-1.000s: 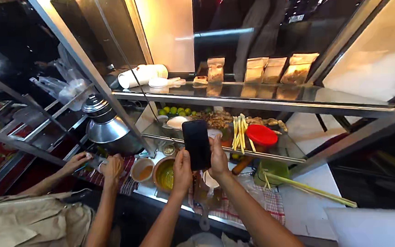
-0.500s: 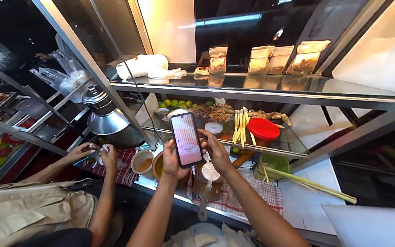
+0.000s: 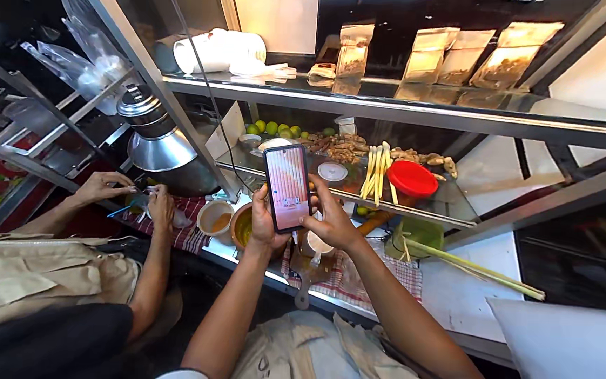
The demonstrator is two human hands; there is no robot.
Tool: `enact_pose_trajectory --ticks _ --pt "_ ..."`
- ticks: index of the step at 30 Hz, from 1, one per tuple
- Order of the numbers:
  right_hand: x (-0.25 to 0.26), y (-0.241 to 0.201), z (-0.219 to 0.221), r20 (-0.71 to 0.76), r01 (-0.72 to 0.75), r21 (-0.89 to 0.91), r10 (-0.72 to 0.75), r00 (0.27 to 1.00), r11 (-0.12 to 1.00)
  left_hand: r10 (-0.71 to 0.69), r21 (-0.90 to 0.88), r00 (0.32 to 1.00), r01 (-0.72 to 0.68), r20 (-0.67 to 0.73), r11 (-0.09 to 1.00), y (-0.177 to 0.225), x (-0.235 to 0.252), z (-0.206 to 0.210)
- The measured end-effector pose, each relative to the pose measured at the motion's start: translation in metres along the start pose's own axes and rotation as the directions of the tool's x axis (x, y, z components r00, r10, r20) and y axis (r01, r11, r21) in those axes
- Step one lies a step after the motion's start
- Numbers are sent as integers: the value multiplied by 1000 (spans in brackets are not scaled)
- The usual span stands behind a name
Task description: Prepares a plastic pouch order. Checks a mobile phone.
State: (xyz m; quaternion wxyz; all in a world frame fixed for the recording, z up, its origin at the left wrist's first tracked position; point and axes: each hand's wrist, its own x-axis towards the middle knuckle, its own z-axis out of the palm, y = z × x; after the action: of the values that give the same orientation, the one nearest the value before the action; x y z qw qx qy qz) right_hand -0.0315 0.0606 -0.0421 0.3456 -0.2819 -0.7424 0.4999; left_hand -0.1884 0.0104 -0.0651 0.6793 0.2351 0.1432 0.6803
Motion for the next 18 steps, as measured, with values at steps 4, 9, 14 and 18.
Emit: enact_pose_trajectory --ticks 4,9,14,18 --pt "7 -8 4 -139 -88 -98 74 987 991 17 42 999 -19 30 999 -5 -3 -2" --pt "7 -8 4 -233 -155 -85 132 963 984 -5 19 999 4 49 1000 -14 -6 -8" --pt "-4 3 1 -104 -79 7 80 991 997 9 20 1000 -9 17 1000 -15 -8 -11" --pt "-14 10 7 -82 -79 48 83 993 996 8 39 999 -10 31 999 -17 -10 -15"
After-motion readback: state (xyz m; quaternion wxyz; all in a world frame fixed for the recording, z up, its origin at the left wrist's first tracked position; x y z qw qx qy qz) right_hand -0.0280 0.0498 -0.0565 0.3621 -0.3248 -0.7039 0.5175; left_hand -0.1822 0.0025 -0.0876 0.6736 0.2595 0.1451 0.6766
